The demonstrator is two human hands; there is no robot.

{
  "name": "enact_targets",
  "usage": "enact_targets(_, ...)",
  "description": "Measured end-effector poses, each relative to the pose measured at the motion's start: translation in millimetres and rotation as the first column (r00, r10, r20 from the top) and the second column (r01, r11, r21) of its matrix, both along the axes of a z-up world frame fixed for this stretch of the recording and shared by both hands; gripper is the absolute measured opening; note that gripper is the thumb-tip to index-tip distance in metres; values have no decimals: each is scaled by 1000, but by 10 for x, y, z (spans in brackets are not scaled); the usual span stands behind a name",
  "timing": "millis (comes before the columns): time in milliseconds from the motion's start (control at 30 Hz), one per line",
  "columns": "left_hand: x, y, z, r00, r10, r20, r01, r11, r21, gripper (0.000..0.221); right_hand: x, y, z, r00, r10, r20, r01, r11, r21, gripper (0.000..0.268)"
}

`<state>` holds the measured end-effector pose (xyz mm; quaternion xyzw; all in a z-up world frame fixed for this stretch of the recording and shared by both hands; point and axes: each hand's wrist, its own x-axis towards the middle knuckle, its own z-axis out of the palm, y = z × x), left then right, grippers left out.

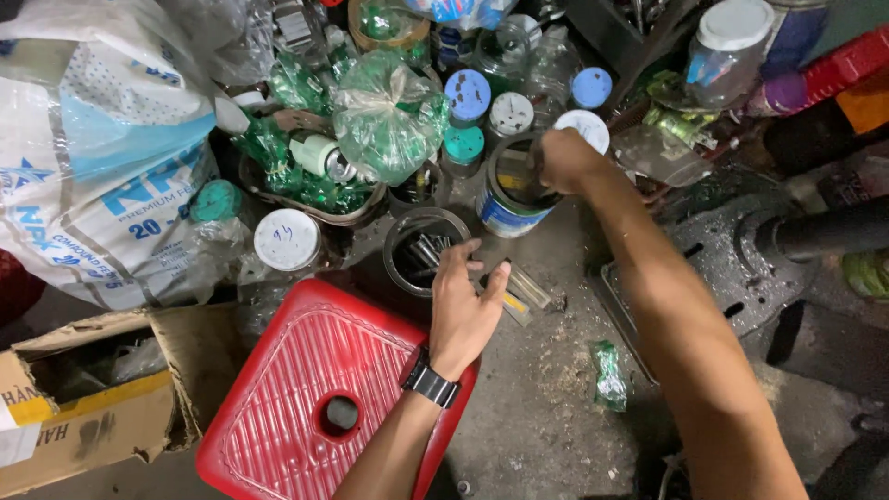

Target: The recorder is cleaning, inspecting, and organizing various internal motorcycle engine components such as the crankcase and cylinder head.

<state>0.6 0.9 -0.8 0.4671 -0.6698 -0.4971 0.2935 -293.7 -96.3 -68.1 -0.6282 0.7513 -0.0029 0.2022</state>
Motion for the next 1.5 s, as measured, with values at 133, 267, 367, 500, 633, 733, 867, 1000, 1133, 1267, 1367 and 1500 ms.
enact_targets(133,-6,-8,-17,1000,-8,-13,8,1000,-10,50,11,174,293,992,-56,109,74,983,-166,36)
enact_targets(267,-9,-6,-14,1000,-12,-1,12,1000,-10,48,36,327,417,883,-294,366,365,920,-141,42)
enact_targets(367,-6,6,-37,1000,-14,-12,14,1000,8,49,-23,388,308,877,-164,451,316,904,-288,39)
enact_targets(500,-9,28,-72,986,-161,42,162,986,-31,41,-86,431,238,869,-170,465,336,893,-300,38)
enact_targets(633,36,93,-130,858,-498,127,505,862,-31,38,-15,426,151,970,-99,222,171,927,-333,32)
enact_targets(733,57,107,-201,853,-517,70,522,840,-147,37,-18,354,-114,991,-72,116,102,954,-280,28)
enact_targets(867,33,95,-168,741,-657,140,652,753,89,40,-38,136,-538,969,45,-244,-55,998,-35,19)
enact_targets(1000,64,126,-46,608,-750,262,747,652,132,42,233,190,-265,997,43,-70,-60,961,-272,27)
enact_targets(1133,78,131,-28,676,-684,274,711,703,3,44,516,263,318,955,2,297,149,862,-485,30)
enact_targets(1267,81,97,-17,630,-733,255,730,671,125,42,615,278,523,913,36,407,194,838,-510,26)
enact_targets(1367,64,83,-11,644,-726,241,732,676,78,40,480,301,421,940,-27,341,199,854,-481,27)
enact_targets(1500,50,59,-13,630,-746,215,739,661,131,37,211,243,63,995,-36,89,64,939,-337,27)
